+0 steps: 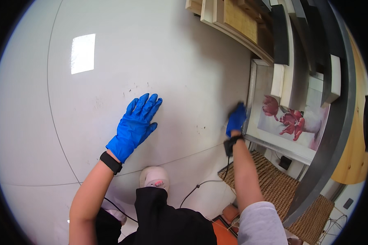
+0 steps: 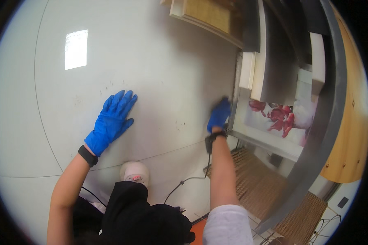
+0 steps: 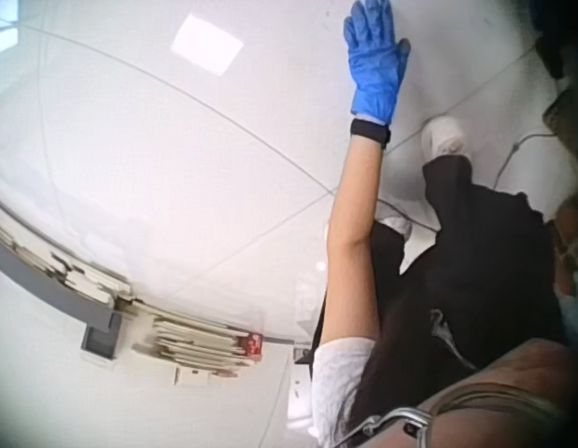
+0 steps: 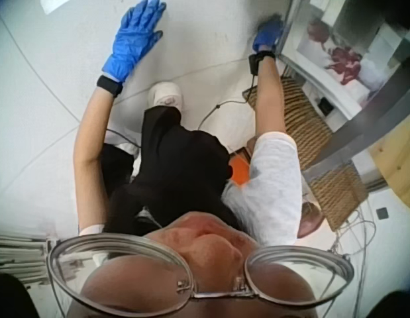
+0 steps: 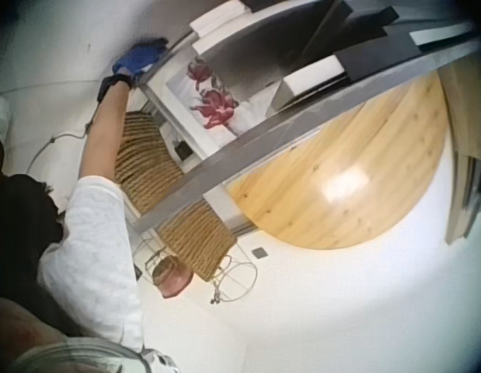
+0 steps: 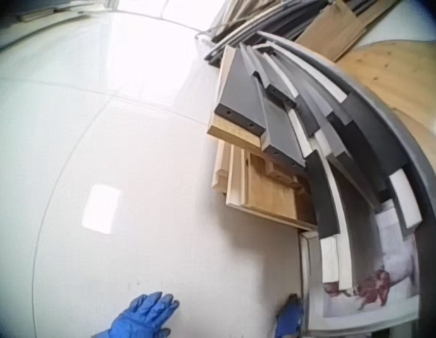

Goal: Using a green cloth to wipe the floor in an apartment.

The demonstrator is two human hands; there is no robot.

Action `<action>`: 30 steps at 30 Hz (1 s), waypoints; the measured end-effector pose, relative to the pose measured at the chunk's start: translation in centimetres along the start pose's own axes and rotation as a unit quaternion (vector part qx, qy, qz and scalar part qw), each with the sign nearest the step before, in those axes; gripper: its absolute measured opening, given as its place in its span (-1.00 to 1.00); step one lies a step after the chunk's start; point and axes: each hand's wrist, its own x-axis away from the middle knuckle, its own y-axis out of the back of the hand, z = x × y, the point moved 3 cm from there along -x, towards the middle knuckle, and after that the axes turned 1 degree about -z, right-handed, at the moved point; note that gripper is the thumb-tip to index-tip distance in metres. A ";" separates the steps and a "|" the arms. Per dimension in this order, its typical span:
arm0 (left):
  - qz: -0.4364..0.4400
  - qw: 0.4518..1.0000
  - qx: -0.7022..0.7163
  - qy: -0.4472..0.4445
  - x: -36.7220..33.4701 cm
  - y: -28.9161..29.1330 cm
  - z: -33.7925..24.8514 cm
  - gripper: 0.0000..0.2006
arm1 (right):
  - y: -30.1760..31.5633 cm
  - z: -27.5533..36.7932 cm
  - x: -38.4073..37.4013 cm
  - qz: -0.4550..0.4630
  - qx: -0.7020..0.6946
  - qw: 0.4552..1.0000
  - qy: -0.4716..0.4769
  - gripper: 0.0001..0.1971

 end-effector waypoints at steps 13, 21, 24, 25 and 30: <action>-0.006 1.000 0.014 0.002 0.3 -0.3 0.4 -0.31 | 7.1 1.7 6.8 0.005 -0.407 0.910 -0.074 -0.55; 0.014 1.000 0.017 0.008 -0.3 0.2 -0.1 -0.33 | 3.3 2.5 -16.1 -0.158 -0.291 0.933 0.141 -0.52; 0.029 0.999 0.012 0.019 0.1 0.5 0.1 -0.34 | -0.1 1.9 -18.3 0.054 -0.381 0.923 -0.008 -0.58; 0.033 0.999 0.016 0.020 0.1 0.6 0.1 -0.34 | -1.2 1.5 -18.1 0.029 -0.363 0.931 -0.011 -0.57; 0.032 0.999 0.010 0.014 -0.4 0.4 -0.4 -0.33 | -6.7 -3.7 -15.7 0.073 -0.426 0.902 -0.010 -0.57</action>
